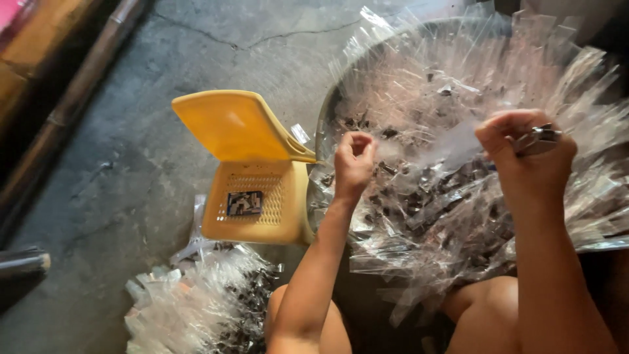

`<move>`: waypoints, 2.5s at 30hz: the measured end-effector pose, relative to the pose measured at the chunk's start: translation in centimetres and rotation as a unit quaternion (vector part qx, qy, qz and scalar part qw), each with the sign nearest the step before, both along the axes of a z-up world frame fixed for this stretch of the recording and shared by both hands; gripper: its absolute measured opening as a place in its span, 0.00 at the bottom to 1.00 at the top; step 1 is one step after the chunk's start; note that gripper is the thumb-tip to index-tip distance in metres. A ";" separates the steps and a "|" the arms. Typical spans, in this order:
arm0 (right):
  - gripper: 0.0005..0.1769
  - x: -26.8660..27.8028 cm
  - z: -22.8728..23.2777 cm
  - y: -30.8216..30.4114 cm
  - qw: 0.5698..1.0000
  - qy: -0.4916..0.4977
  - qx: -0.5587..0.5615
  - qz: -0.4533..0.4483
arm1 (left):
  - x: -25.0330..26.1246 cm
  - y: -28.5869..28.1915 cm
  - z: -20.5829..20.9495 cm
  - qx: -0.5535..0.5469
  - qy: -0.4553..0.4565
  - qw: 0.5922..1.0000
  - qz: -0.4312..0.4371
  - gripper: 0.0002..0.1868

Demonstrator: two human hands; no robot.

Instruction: Sealing small plastic bags individually using a handheld lighter.

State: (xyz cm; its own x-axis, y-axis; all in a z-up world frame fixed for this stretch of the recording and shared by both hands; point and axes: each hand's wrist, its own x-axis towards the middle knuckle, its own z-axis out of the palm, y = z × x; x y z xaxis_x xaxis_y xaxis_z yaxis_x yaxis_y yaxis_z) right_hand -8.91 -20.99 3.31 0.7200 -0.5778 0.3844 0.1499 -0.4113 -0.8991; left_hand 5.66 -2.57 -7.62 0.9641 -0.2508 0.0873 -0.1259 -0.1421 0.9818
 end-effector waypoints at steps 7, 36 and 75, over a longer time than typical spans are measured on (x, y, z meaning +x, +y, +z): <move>0.19 1.9 -0.2 1.9 0.983 0.134 -0.022 0.123 | -3.8 1.9 10.6 -0.048 -0.082 0.993 -0.072 0.11; 0.15 5.5 -4.9 4.0 0.888 -0.039 0.457 -0.025 | -5.8 0.2 1.0 -0.022 0.055 0.964 -0.259 0.29; 0.18 6.7 -15.7 4.9 0.832 0.548 -0.067 0.053 | -15.9 61.2 -27.5 0.340 -0.057 0.767 0.540 0.33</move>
State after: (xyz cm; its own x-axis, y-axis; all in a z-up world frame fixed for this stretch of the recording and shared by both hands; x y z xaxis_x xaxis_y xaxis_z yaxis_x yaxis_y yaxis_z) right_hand -2.20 -16.09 -12.42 0.7248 -0.4936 -0.4807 -0.6880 -0.5548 -0.4677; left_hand -10.28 58.64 -35.14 0.6372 0.6651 0.3894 0.3476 -0.6990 0.6250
